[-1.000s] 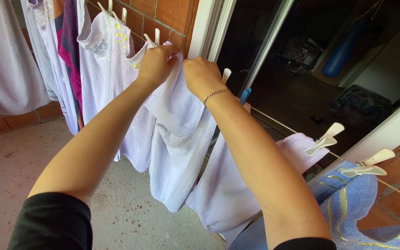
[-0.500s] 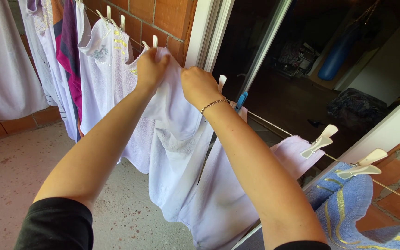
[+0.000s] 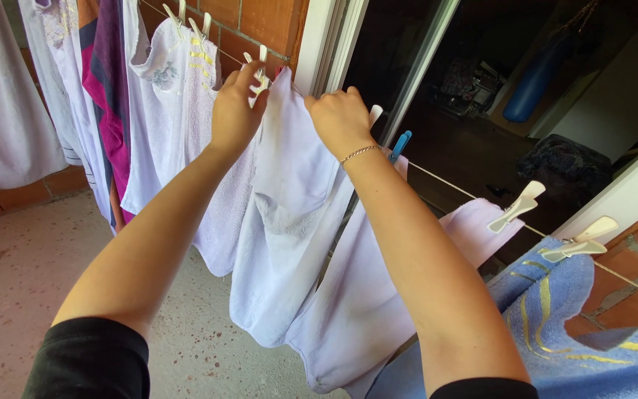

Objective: The person takes wet garments from a blue tub, shakes them out, and hangs them on a clothesline using clothespins. Items include a light blue towel, a light blue shirt, a white towel, and a green patterned skirt. The person secures each item with multiple clips along the line.

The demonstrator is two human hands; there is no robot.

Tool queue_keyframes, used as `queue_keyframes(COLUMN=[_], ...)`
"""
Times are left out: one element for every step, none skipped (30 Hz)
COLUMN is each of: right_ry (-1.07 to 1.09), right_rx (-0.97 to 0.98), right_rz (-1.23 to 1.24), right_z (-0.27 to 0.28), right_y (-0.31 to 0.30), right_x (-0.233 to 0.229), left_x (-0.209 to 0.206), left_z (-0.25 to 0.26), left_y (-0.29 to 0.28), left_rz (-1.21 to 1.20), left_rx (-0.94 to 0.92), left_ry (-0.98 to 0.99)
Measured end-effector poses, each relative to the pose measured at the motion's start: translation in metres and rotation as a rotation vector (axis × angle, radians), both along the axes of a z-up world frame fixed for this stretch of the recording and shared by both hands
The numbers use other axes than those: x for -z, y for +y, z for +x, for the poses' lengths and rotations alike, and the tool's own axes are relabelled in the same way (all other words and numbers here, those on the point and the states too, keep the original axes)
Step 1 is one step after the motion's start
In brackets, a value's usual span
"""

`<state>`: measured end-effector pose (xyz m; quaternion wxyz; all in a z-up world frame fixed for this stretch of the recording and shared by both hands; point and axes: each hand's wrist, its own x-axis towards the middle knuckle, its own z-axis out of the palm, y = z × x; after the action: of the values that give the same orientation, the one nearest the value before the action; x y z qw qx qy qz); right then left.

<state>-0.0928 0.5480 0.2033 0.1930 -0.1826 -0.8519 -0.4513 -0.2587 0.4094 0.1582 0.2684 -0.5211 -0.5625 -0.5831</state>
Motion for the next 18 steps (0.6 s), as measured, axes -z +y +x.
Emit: queue_keyframes(right_ry=[0.001,0.078,0.155,0.157,0.15,0.143,0.144,0.145,0.145,0.146,0.128,0.111,0.109,0.098,0.087,0.086,0.078,0.071], right_rx=[0.003,-0.067,-0.138,-0.135,-0.123,-0.112,-0.107,-0.1,-0.094,-0.091,-0.076,-0.062,-0.061,-0.071,-0.083,-0.083,-0.083,-0.084], right_rz=[0.002,0.026,0.051,0.053,0.056,0.058,0.061,0.034,0.007,0.01,-0.003,-0.016,-0.015,-0.014,-0.015,-0.016,-0.021,-0.025], right_z=[0.006,0.012,0.018,0.016,0.015,0.014,0.015,0.017,0.017,0.024,0.03,0.036,0.037,0.037,0.037,0.035,0.034,0.033], right_y=[0.001,0.001,0.002,0.012,0.023,0.034,0.035,0.035,0.036,0.023,0.009,-0.005,-0.003,-0.001,0.0,0.005,0.009,0.014], right_x=[-0.001,-0.001,-0.002,-0.003,-0.004,-0.005,-0.008,-0.011,-0.015,-0.021,-0.026,-0.031,-0.03,-0.029,-0.028,-0.025,-0.023,-0.02], left_x=[0.009,0.018,0.026,0.042,0.058,0.074,0.073,0.073,0.072,0.076,0.081,0.087,0.085,0.084,0.084,0.084,0.085,0.085], left_z=[0.0,-0.001,-0.001,-0.017,-0.031,-0.046,-0.031,-0.016,-0.001,0.001,0.003,0.005,0.009,0.013,0.016,0.019,0.022,0.025], left_y=[0.005,0.011,0.016,0.038,0.06,0.083,0.073,0.064,0.054,0.054,0.054,0.053,0.05,0.046,0.041,0.04,0.04,0.039], left_rz=[0.002,-0.005,-0.012,-0.01,-0.252,-0.496,-0.495,-0.529,-0.561,-0.56,-0.556,-0.551,-0.551,-0.541,-0.533,-0.533,-0.565,-0.597], left_rx=[0.003,0.001,0.0,0.003,0.075,0.147,0.152,0.264,0.376,0.379,0.414,0.448,0.449,0.379,0.308,0.308,0.357,0.408], left_ry=[0.001,-0.051,-0.103,-0.101,-0.356,-0.609,-0.607,-0.725,-0.843,-0.841,-0.798,-0.755,-0.756,-0.743,-0.729,-0.731,-0.761,-0.791])
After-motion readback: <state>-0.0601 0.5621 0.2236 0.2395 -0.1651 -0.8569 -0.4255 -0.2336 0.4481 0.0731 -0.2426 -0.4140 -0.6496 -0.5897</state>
